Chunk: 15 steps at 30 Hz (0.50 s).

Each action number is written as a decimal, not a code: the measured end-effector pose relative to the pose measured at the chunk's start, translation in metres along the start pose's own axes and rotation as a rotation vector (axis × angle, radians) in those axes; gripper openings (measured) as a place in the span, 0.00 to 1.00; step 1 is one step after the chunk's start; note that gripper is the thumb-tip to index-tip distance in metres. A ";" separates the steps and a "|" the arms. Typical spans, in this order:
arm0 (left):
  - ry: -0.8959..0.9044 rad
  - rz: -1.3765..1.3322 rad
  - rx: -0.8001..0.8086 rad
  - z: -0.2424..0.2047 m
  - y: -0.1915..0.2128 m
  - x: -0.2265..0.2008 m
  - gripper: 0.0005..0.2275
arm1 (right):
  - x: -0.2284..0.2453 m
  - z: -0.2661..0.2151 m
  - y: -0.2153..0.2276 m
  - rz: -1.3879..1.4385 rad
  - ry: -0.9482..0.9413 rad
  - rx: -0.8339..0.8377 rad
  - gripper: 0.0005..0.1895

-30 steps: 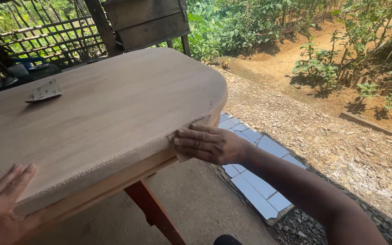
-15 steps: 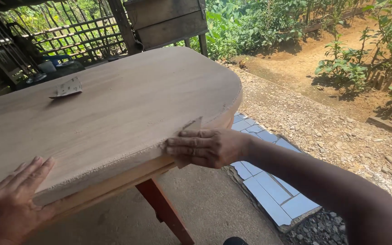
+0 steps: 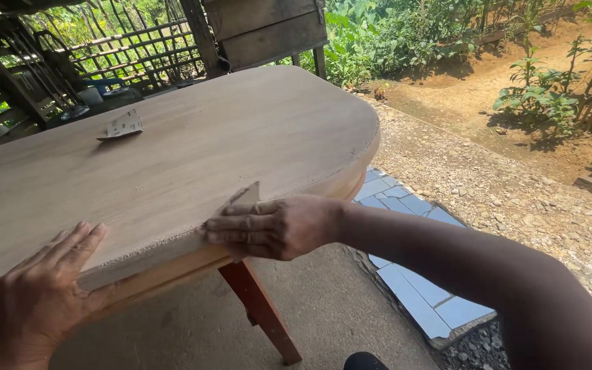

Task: Sanding the surface and edges of a wooden tabletop with sandpaper.

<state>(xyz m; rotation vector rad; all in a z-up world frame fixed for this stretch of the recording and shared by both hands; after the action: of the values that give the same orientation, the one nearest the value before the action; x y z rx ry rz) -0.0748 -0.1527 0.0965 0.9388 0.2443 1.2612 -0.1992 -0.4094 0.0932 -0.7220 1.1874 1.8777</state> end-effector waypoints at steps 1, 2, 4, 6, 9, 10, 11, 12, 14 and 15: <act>0.003 -0.004 0.001 0.000 0.001 -0.002 0.43 | -0.005 -0.025 0.002 -0.086 0.026 0.021 0.20; 0.006 -0.007 0.003 0.001 0.002 -0.002 0.42 | -0.011 -0.050 0.003 -0.172 0.053 0.041 0.19; 0.000 -0.023 0.015 0.002 -0.014 0.005 0.40 | -0.017 -0.077 0.017 -0.134 0.031 0.097 0.18; 0.003 -0.036 0.026 0.001 -0.017 0.006 0.39 | -0.020 -0.078 0.011 -0.095 0.019 0.148 0.17; -0.021 -0.110 -0.087 0.005 0.002 -0.001 0.39 | -0.004 -0.029 -0.007 -0.160 0.043 0.021 0.16; -0.027 -0.122 -0.099 0.005 0.001 0.000 0.39 | 0.002 -0.004 -0.018 -0.115 0.037 0.009 0.16; -0.035 -0.134 -0.107 0.004 0.001 -0.001 0.39 | 0.009 0.020 -0.027 -0.067 0.027 -0.005 0.17; -0.036 -0.132 -0.108 0.002 0.008 -0.002 0.39 | 0.014 0.035 -0.031 -0.068 0.026 -0.006 0.17; -0.015 -0.169 -0.094 0.002 0.017 -0.006 0.39 | 0.022 0.062 -0.037 -0.026 0.011 0.001 0.19; -0.020 -0.171 -0.091 0.002 0.018 -0.008 0.39 | 0.020 0.053 -0.033 -0.025 0.005 0.003 0.19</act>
<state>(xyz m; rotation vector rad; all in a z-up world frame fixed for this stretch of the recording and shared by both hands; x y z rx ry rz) -0.0885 -0.1604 0.1079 0.8339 0.2439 1.0965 -0.1843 -0.3467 0.0833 -0.7375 1.1791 1.8537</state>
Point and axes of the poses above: each hand's wrist, its own z-axis towards the middle knuckle, its own y-axis out of the back of the hand, x = y × z, the point moved 10 cm from there along z, towards the middle knuckle, and after that the axes turned 12 degrees about -z, right-handed, at the moved point
